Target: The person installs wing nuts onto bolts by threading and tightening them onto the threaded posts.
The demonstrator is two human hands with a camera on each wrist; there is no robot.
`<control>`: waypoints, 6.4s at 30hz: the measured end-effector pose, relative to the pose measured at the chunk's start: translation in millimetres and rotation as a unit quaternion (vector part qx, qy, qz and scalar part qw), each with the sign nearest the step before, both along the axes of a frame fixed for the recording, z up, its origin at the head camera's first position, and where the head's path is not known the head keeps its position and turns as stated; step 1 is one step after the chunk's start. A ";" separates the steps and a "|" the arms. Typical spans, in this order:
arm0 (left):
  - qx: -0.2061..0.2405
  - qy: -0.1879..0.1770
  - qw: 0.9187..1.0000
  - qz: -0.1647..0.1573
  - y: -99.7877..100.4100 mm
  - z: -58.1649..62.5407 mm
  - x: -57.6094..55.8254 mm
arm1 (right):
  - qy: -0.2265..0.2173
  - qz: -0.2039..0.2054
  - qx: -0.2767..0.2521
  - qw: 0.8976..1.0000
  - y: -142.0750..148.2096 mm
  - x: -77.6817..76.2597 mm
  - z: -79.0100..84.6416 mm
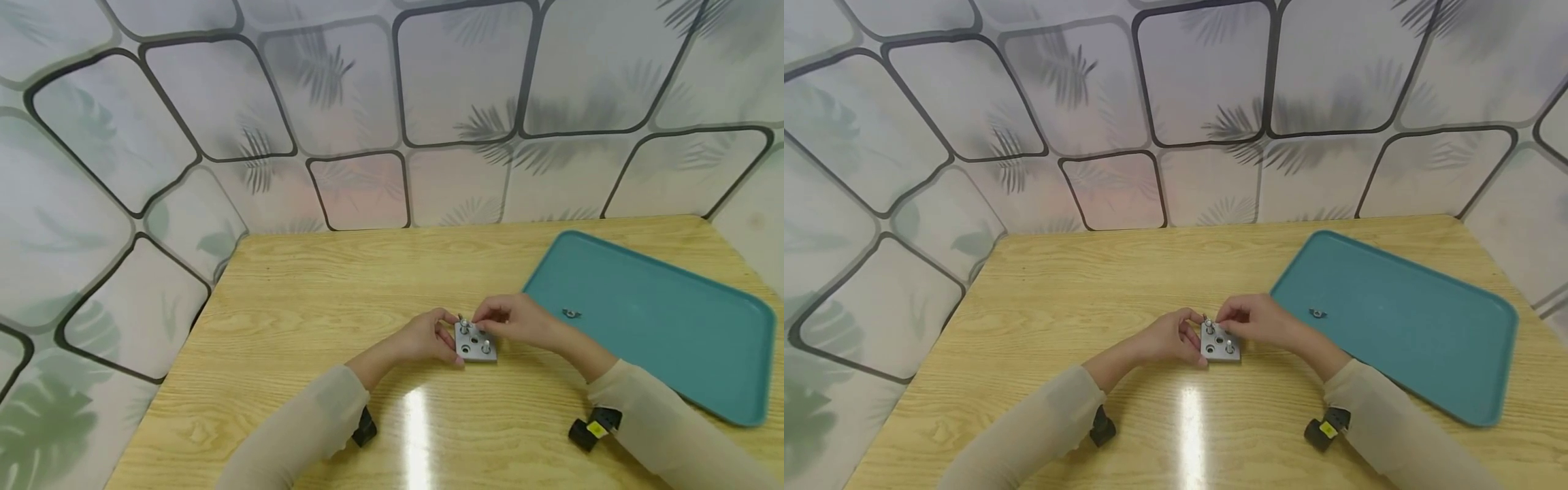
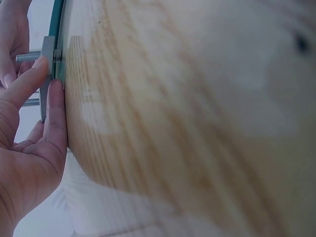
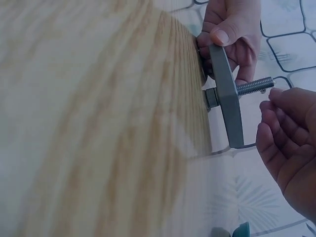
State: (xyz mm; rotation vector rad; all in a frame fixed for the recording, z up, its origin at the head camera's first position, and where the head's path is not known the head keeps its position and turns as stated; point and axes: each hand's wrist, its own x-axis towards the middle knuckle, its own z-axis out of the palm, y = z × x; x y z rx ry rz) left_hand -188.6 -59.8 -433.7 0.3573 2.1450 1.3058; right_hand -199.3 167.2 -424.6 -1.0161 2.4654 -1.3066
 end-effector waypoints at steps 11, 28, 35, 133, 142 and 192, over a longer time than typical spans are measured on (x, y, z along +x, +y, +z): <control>0.000 -0.005 1.000 0.000 -0.4 0.0 0.9 | -0.019 -0.022 0.021 0.999 -10.3 0.1 0.5; -0.003 -0.003 1.000 0.000 0.1 2.4 1.4 | -0.011 -0.019 -0.013 1.000 -3.5 -1.0 -0.5; 0.000 -0.002 1.000 0.004 0.1 1.4 0.5 | -0.008 0.019 -0.021 1.000 -2.7 -0.2 0.1; 0.006 -0.010 1.000 -0.004 -1.4 1.6 -0.4 | -0.024 -0.049 0.008 0.998 -13.0 8.1 0.9; 0.007 -0.005 1.000 -0.002 0.0 -1.7 -3.1 | -0.007 -0.050 -0.016 0.999 -9.6 10.8 1.1; 0.004 -0.010 1.000 -0.007 -0.3 -0.3 -2.2 | -0.009 -0.102 0.026 0.994 -19.8 7.1 -2.6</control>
